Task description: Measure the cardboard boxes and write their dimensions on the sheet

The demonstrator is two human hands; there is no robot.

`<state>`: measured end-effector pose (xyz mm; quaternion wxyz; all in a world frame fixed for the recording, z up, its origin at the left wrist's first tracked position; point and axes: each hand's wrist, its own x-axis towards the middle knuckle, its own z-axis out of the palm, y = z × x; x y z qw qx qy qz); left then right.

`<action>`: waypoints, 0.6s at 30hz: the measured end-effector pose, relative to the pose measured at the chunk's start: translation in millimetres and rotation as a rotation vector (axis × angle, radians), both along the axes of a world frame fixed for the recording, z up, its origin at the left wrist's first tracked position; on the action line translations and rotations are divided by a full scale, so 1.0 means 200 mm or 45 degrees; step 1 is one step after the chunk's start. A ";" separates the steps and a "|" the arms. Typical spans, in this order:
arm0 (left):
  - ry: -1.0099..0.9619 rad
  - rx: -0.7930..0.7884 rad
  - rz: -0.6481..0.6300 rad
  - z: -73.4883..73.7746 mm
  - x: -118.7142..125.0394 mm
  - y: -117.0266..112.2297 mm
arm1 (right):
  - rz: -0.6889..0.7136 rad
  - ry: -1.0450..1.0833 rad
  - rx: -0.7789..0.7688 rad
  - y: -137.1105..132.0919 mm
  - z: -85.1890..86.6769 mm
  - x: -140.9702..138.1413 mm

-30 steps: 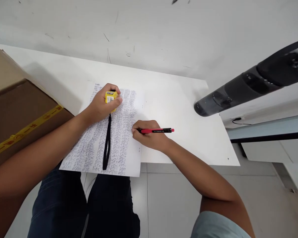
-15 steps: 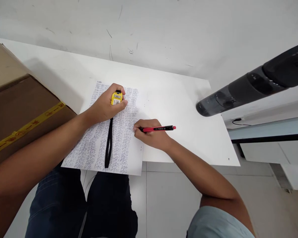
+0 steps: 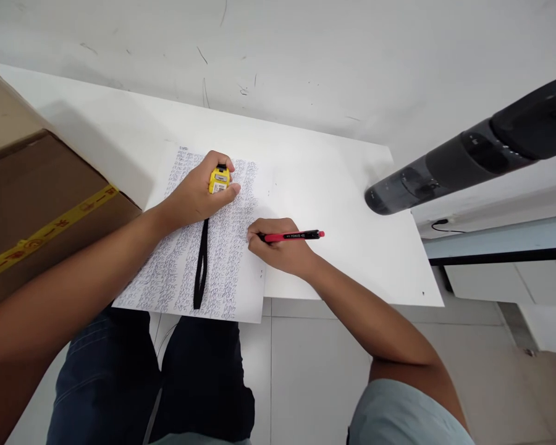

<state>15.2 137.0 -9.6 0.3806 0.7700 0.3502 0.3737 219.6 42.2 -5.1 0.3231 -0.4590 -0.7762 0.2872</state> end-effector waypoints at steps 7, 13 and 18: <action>0.009 -0.020 -0.019 0.00 0.00 0.00 | -0.042 -0.032 0.051 -0.01 0.01 -0.01; -0.007 -0.027 -0.046 0.00 0.00 0.00 | 0.007 -0.038 0.031 -0.01 0.01 0.00; 0.031 0.100 -0.097 0.00 -0.01 0.00 | -0.025 -0.058 0.076 -0.01 0.01 0.01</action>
